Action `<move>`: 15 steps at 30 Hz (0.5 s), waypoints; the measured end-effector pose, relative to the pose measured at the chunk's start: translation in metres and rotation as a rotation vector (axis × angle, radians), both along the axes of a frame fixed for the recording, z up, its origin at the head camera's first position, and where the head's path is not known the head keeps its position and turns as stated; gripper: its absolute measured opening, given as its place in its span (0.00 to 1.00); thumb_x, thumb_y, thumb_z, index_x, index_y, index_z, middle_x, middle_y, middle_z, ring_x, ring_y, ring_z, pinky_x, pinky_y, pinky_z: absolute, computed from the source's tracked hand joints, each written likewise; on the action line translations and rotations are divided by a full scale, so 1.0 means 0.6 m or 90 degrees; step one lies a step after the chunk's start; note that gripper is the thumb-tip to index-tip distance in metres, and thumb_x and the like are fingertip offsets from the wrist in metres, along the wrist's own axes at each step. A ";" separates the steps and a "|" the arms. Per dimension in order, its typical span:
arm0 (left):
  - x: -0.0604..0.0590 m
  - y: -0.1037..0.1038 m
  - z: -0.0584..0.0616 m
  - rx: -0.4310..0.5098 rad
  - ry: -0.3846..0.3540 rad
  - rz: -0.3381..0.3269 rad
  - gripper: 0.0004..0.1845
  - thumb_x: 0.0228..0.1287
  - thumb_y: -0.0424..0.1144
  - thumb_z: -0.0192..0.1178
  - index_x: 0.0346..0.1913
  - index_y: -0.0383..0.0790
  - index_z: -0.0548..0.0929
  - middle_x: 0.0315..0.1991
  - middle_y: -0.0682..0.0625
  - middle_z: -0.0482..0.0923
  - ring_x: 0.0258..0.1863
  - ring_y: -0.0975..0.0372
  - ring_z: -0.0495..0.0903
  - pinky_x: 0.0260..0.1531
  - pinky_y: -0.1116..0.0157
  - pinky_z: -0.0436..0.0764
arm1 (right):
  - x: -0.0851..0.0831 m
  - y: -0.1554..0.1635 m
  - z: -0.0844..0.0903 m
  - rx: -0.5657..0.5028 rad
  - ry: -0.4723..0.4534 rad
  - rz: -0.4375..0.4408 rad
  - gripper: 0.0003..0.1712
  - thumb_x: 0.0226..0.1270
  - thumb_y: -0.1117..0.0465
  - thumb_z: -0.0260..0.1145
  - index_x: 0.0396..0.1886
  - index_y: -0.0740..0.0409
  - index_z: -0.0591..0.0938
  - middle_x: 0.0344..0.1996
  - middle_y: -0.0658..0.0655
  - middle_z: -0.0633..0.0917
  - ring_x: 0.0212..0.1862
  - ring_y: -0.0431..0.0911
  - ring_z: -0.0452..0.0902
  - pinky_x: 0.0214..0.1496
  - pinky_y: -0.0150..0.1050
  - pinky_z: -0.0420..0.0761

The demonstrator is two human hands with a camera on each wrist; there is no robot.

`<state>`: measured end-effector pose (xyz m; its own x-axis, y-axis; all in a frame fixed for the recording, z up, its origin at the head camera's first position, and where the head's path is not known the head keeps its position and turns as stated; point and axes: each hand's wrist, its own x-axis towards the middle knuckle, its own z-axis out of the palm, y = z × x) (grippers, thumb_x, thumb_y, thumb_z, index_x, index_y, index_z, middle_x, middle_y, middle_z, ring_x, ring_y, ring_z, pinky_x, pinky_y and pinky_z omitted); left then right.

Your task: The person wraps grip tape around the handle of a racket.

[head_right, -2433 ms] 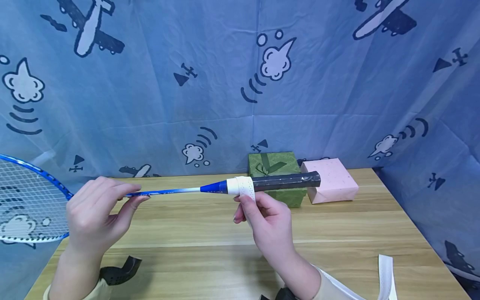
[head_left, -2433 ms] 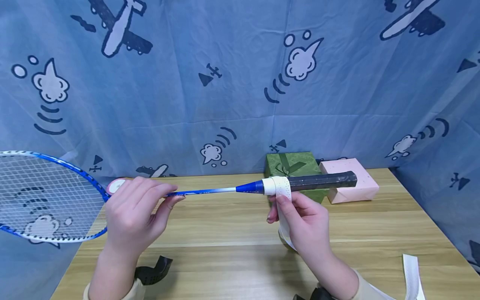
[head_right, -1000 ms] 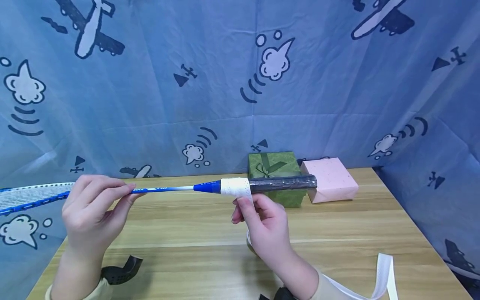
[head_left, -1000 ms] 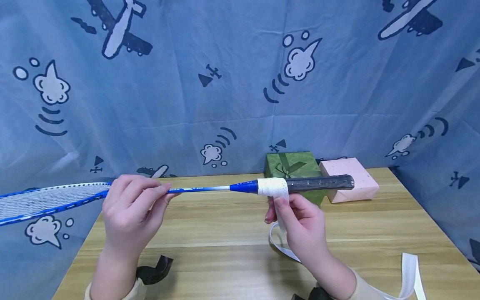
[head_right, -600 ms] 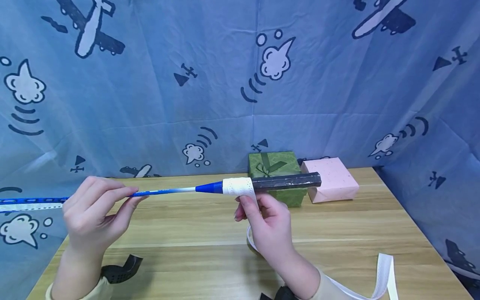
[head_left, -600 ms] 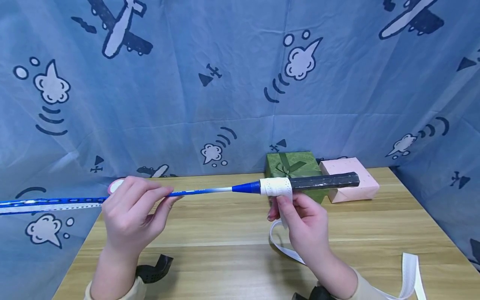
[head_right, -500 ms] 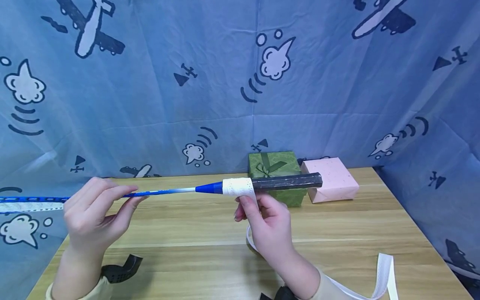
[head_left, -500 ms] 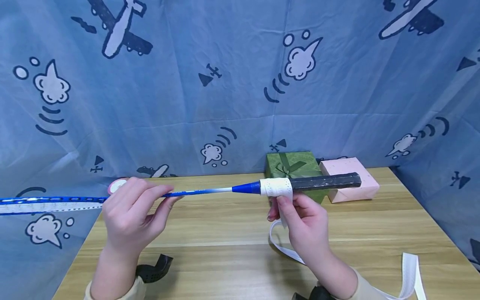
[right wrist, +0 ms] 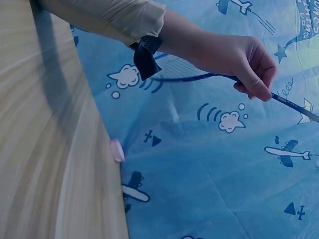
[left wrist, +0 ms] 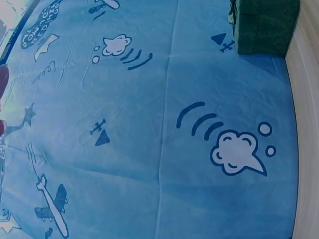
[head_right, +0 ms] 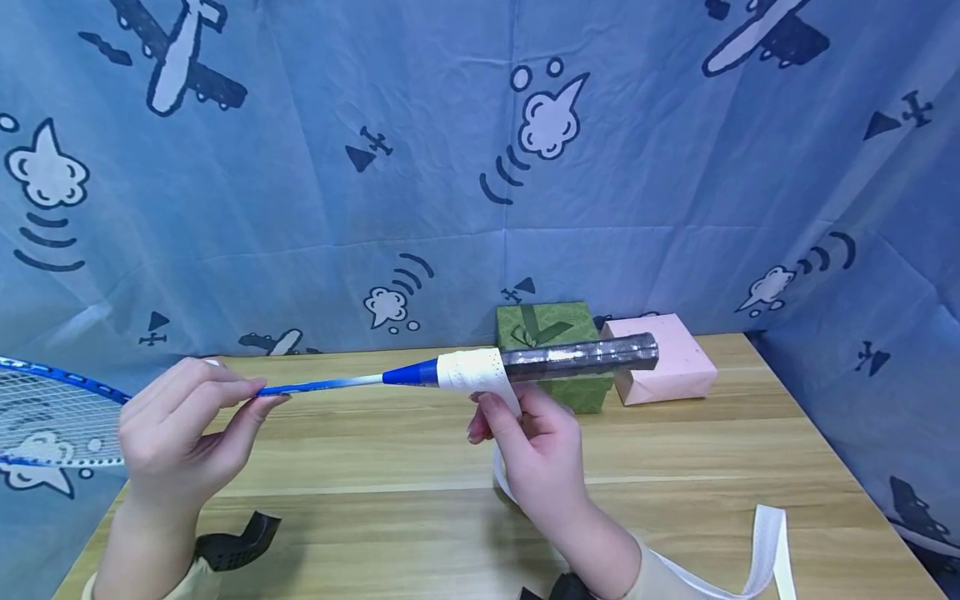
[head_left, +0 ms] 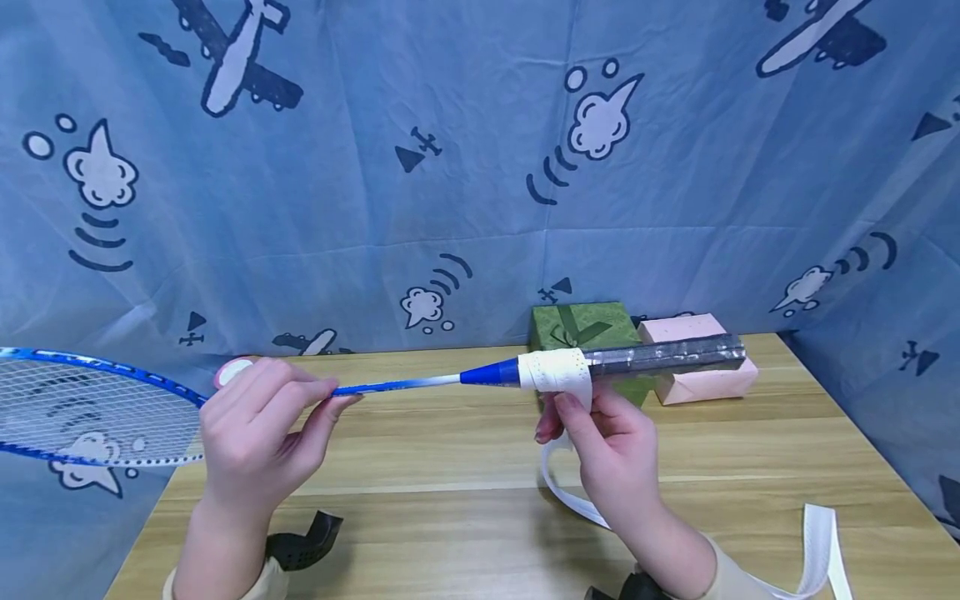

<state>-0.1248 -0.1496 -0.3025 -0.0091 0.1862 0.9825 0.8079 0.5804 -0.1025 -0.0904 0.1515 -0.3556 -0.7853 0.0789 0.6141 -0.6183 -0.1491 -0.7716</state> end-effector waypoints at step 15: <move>0.009 -0.013 0.005 -0.110 -0.081 -0.005 0.20 0.74 0.45 0.62 0.25 0.37 0.84 0.20 0.52 0.78 0.14 0.64 0.70 0.13 0.69 0.66 | -0.003 0.001 -0.004 0.040 0.027 0.005 0.09 0.75 0.80 0.52 0.35 0.80 0.77 0.21 0.55 0.81 0.21 0.41 0.77 0.23 0.33 0.80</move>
<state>-0.1192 -0.1573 -0.2993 -0.1282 0.3518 0.9273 0.8253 0.5563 -0.0970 -0.0924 0.1518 -0.3580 -0.7586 0.0340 0.6507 -0.6501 -0.1062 -0.7524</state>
